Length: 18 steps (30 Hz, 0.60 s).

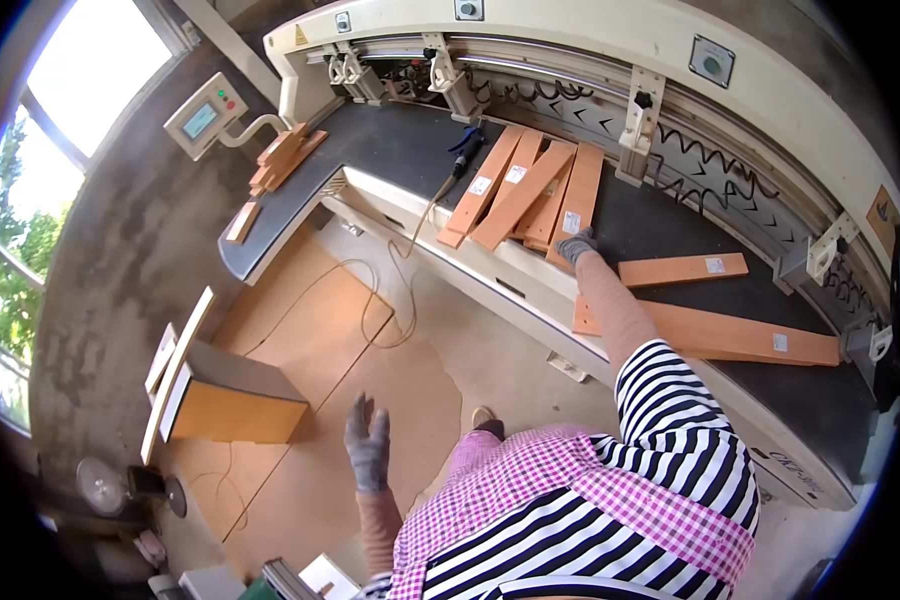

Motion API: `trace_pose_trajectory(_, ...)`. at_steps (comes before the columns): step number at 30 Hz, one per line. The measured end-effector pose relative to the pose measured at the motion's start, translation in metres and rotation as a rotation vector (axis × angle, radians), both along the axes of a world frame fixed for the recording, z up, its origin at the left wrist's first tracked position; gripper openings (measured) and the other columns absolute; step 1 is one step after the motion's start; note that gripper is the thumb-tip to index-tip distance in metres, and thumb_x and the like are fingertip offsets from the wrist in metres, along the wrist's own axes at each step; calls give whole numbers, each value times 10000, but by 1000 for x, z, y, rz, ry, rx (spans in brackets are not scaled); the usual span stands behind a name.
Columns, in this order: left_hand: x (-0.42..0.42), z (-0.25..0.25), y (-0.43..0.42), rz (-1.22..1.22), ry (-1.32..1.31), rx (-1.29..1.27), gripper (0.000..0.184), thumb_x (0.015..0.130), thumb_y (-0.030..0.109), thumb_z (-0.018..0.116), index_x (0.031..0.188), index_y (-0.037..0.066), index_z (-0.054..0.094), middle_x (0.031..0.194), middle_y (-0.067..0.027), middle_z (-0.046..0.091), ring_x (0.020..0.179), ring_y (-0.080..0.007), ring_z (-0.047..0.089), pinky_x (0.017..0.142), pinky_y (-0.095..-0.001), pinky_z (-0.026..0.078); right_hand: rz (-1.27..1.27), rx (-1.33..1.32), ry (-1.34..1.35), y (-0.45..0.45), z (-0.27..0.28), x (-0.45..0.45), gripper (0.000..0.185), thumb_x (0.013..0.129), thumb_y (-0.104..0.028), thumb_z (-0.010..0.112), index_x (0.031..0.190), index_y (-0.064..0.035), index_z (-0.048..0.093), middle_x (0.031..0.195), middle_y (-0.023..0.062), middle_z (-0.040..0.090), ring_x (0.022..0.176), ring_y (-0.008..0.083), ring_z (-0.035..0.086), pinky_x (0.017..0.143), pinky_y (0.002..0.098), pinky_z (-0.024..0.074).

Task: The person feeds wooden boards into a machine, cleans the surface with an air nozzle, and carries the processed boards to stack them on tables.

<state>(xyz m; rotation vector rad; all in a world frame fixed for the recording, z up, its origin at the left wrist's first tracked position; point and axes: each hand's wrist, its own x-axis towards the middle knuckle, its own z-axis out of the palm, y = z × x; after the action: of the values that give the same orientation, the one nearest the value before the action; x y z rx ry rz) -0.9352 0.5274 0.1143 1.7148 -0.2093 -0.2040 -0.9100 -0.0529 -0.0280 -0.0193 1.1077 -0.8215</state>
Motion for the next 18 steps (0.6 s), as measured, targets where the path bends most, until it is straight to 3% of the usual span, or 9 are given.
trace_pose_trajectory(1, 38, 28, -39, -134, -83, 88, 536, 881, 53, 648, 1369, -13, 436, 1307, -169, 541, 1199, -227, 532, 986, -334, 453, -35, 0, 83, 0, 8, 7, 727, 937, -607, 357, 1511, -192, 192, 1557, -47, 249, 1424, 227, 249, 1087, 590, 283)
trace_pose_trajectory(5, 144, 74, -183, -585, -445, 301, 691, 782, 165, 730, 1376, -11, 426, 1300, -211, 546, 1230, -313, 519, 1025, -391, 418, 989, -388, 1147, -3, 21, 10, 946, 814, -591, 561, 1520, -188, 78, 1565, 70, 167, 1431, 290, 220, 1122, 517, 263)
trace_pose_trajectory(8, 177, 40, -282, -743, -647, 462, 827, 742, 311, 763, 1405, -3, 382, 1300, -243, 526, 1197, -363, 517, 1021, -432, 414, 1299, -463, 1397, 9, 33, -3, 1187, 701, -567, 740, 1527, -178, -18, 1566, 183, 111, 1438, 337, 192, 1151, 448, 245)
trace_pose_trajectory(11, 190, 8, -359, -894, -561, 703, 938, 724, 363, 784, 1445, -6, 310, 1297, -267, 496, 1196, -389, 512, 1015, -434, 428, 1366, -469, 1487, 23, 54, 2, 1335, 626, -524, 840, 1527, -179, -83, 1554, 259, 86, 1442, 379, 168, 1166, 437, 216)
trace_pose_trajectory(12, 192, 7, -379, -911, -552, 770, 986, 706, 374, 795, 1459, 5, 277, 1306, -266, 478, 1187, -392, 515, 1006, -430, 436, 1353, -463, 1464, 32, 80, 3, 1309, 631, -472, 850, 1530, -170, -52, 1547, 267, 107, 1436, 411, 161, 1161, 427, 234)
trace_pose_trajectory(15, 193, 0, -414, -968, -506, 961, 1115, 660, 390, 823, 1497, 39, 176, 1337, -265, 422, 1171, -400, 521, 988, -418, 452, 1197, -477, 1450, 31, 85, -3, 1301, 620, -429, 868, 1532, -161, -21, 1545, 260, 135, 1441, 388, 164, 1169, 425, 213)
trace_pose_trajectory(16, 195, -4, -421, -991, -484, 1000, 1147, 650, 386, 829, 1506, 51, 142, 1351, -264, 400, 1173, -402, 519, 988, -413, 455, 1050, -508, 1451, 36, 91, -7, 1210, 605, -252, 857, 1534, -150, 89, 1492, 235, 269, 1382, 364, 302, 1131, 409, 295)
trace_pose_trajectory(18, 206, -28, -441, -1039, -355, 992, 1202, 639, 331, 821, 1523, 82, 46, 1368, -280, 359, 1189, -408, 509, 1002, -400, 451, 736, -669, 909, 15, 39, -30, 1142, 582, -146, 808, 1524, -138, 161, 1425, 205, 362, 1314, 334, 386, 1082, 377, 360)
